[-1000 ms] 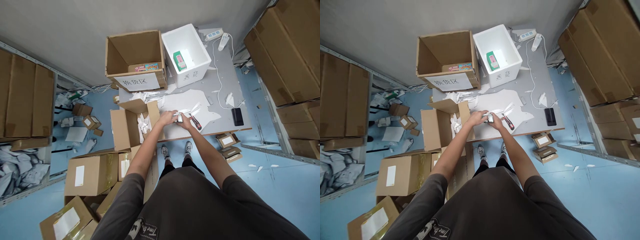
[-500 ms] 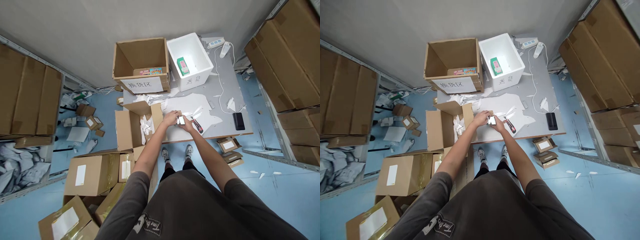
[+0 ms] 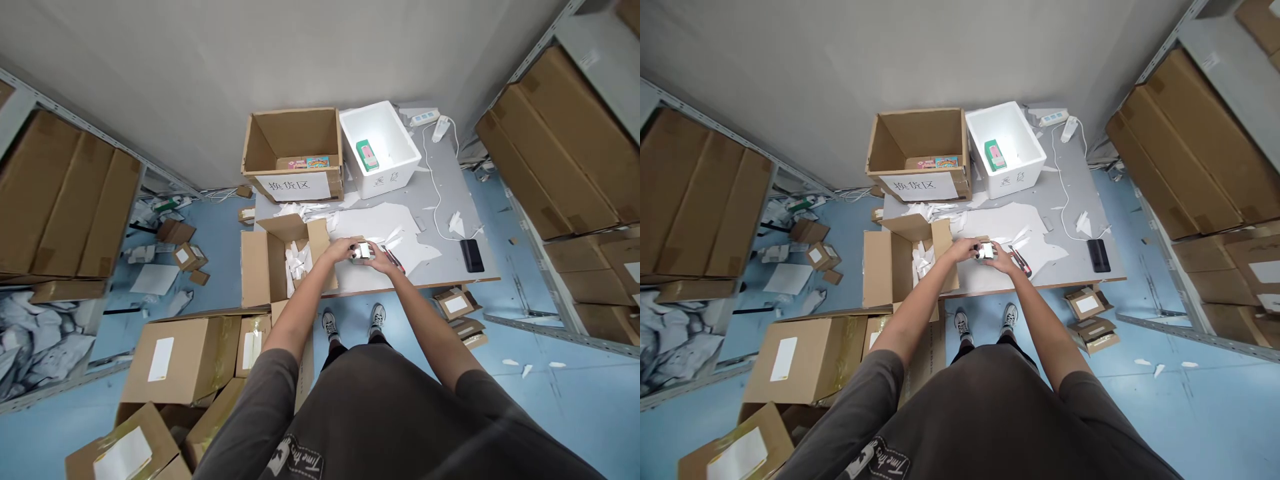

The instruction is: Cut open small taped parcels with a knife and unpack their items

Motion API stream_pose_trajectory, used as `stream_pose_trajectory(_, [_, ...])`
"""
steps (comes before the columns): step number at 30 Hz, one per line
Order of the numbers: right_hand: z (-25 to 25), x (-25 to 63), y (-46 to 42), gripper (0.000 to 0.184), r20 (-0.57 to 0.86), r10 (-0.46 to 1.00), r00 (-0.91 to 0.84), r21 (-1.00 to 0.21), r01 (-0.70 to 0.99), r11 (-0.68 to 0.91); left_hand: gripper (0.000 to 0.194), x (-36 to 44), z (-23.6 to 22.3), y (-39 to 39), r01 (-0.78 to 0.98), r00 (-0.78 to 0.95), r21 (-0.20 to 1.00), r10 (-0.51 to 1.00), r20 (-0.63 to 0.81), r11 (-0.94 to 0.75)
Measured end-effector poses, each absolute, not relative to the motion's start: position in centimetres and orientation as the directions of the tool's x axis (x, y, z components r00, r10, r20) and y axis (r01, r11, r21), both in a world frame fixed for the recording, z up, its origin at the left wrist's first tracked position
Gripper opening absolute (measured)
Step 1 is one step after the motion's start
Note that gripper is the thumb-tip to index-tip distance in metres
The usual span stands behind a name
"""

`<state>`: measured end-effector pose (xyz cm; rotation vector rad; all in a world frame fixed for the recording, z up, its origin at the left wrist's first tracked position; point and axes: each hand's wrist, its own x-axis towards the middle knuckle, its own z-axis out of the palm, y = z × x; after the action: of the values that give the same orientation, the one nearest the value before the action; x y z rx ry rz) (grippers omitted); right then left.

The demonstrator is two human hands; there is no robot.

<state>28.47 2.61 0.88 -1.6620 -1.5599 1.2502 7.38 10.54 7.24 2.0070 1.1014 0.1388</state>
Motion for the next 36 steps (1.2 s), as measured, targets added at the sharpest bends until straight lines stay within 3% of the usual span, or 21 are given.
stream_pose_trajectory(7, [3.8, 27.5, 3.4, 0.076, -0.229, 0.972, 0.053, -0.700, 0.685, -0.202, 0.068, 7.2, 7.3, 8.4, 0.589, 0.597, 0.778, 0.766, -0.238, -0.217])
stream_pose_trajectory(11, [4.9, 29.0, 3.8, 0.064, -0.163, 0.985, 0.054, -0.718, 0.678, -0.156, 0.088, 7.0, 6.7, 7.7, 0.514, 0.565, 0.842, 0.803, -0.192, -0.160])
stream_pose_trajectory(15, [4.3, 30.1, 2.9, 0.064, -0.147, 0.989, 0.008, -0.733, 0.671, -0.115, 0.101, 7.5, 5.1, 7.0, 0.428, 0.498, 0.900, 0.852, -0.160, -0.081])
stream_pose_trajectory(21, [0.2, 27.2, 0.3, 0.098, -0.280, 0.959, -0.052, -0.745, 0.641, -0.183, 0.086, 8.7, 1.8, 6.3, 0.450, 0.403, 0.892, 0.901, -0.159, -0.044])
stream_pose_trajectory(24, [-0.1, 26.9, 0.0, 0.104, -0.255, 0.964, -0.083, -0.783, 0.602, -0.155, 0.080, 9.0, 1.1, 6.2, 0.479, 0.385, 0.877, 0.909, -0.160, -0.048])
stream_pose_trajectory(26, [0.8, 27.5, 0.4, 0.095, -0.179, 0.982, -0.054, -0.784, 0.611, -0.109, 0.079, 9.0, 1.2, 6.3, 0.488, 0.385, 0.872, 0.909, -0.162, -0.051])
stream_pose_trajectory(30, [3.8, 28.3, 2.1, 0.053, -0.032, 0.998, 0.058, -0.690, 0.720, -0.064, 0.079, 9.1, 2.3, 6.3, 0.491, 0.374, 0.871, 0.910, -0.177, -0.032])
stream_pose_trajectory(32, [4.9, 27.7, 3.2, 0.043, -0.082, 0.996, 0.032, -0.605, 0.793, -0.075, 0.081, 9.1, 2.7, 6.3, 0.491, 0.384, 0.871, 0.905, -0.185, -0.030])
stream_pose_trajectory(36, [5.9, 25.2, 5.3, 0.050, -0.308, 0.948, 0.079, -0.392, 0.898, -0.202, 0.082, 9.3, 2.7, 6.3, 0.506, 0.397, 0.862, 0.896, -0.200, -0.032])
